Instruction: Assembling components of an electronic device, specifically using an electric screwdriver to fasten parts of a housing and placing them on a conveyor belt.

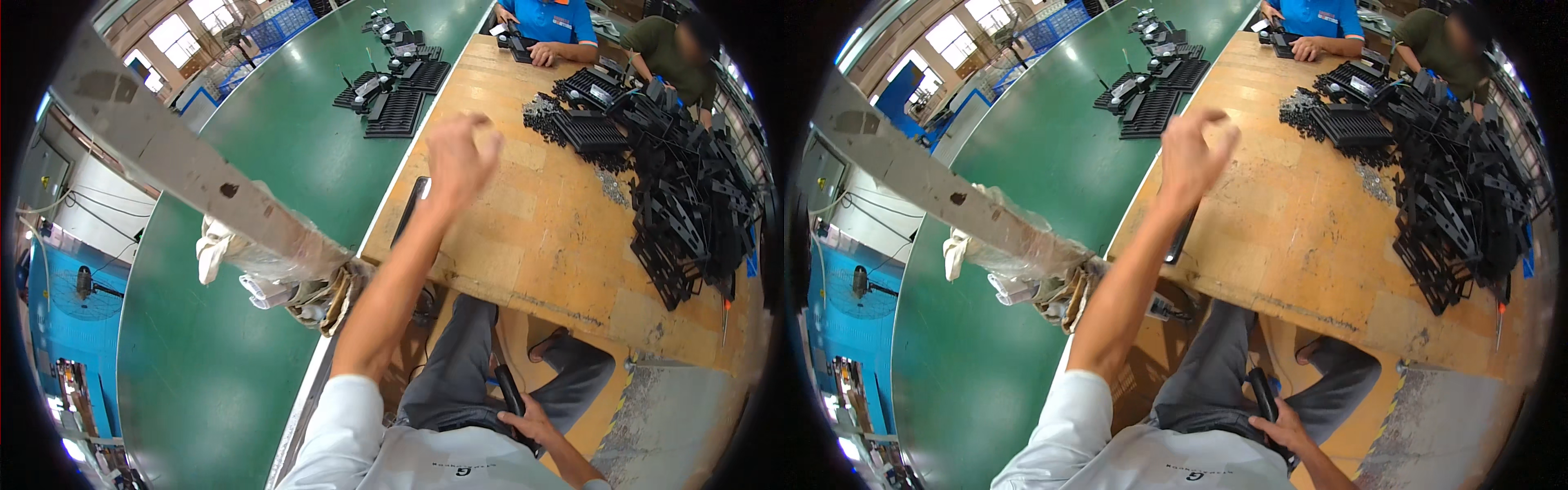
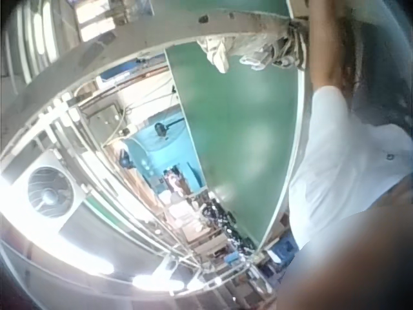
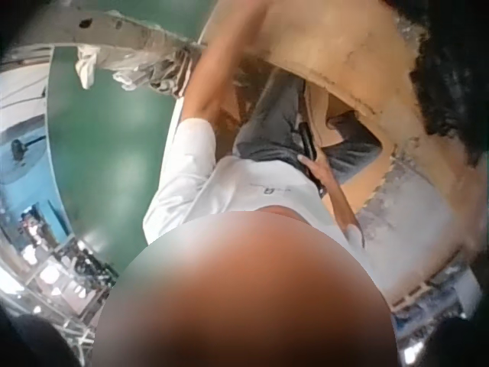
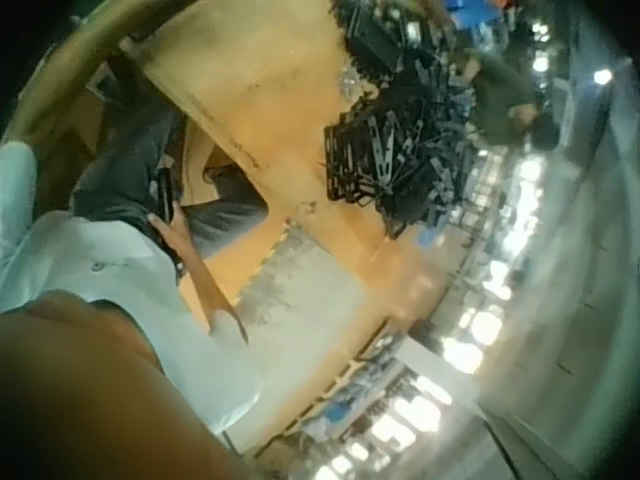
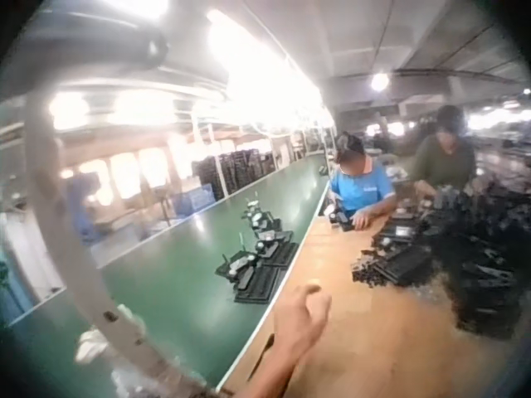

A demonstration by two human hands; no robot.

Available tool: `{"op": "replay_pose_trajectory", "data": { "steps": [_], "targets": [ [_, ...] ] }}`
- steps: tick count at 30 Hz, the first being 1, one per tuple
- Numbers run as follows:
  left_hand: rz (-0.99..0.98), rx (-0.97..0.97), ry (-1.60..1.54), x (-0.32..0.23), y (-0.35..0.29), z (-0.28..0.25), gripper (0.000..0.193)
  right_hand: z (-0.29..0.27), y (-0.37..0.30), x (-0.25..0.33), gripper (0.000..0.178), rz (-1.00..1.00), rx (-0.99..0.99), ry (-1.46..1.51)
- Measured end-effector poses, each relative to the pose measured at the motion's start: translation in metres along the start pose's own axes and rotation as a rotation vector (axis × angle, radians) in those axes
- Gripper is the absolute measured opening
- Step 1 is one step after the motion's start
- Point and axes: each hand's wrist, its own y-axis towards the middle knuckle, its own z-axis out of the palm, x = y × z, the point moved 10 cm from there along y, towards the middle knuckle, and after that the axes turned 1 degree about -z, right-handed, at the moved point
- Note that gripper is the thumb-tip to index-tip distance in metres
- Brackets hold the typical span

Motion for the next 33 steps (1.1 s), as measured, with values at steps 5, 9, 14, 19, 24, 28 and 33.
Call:
{"op": "replay_pose_trajectory", "data": {
  "steps": [5,9,14,19,24,28,33],
  "targets": [
    [-0.623,0.037,0.611,0.194,0.051,0.021,0.068,-0.023,-0.008,0.008,0.055,0.071,0.037,0.075],
    [-0.792,-0.090,0.685,0.281,0.042,-0.009,0.071,-0.036,-0.007,-0.012,0.056,0.204,0.012,0.235],
    [-0.912,0.110,0.666,0.344,0.057,-0.010,0.063,-0.040,0.012,-0.057,0.065,0.225,0.027,0.060],
    [-0.764,0.261,0.821,0.348,0.073,0.000,0.055,-0.055,0.005,-0.017,0.047,0.290,-0.073,0.208],
    [-0.481,0.441,1.024,0.343,0.094,-0.001,0.050,-0.048,0.004,-0.025,0.053,0.207,-0.051,0.285],
    [-0.523,0.389,0.975,0.323,0.110,-0.037,0.055,-0.048,0.005,-0.038,0.054,0.221,-0.091,0.173],
    [-0.325,0.327,0.875,0.200,0.115,-0.008,0.053,-0.045,0.005,-0.035,0.063,0.130,-0.040,0.120]
  ]
}}
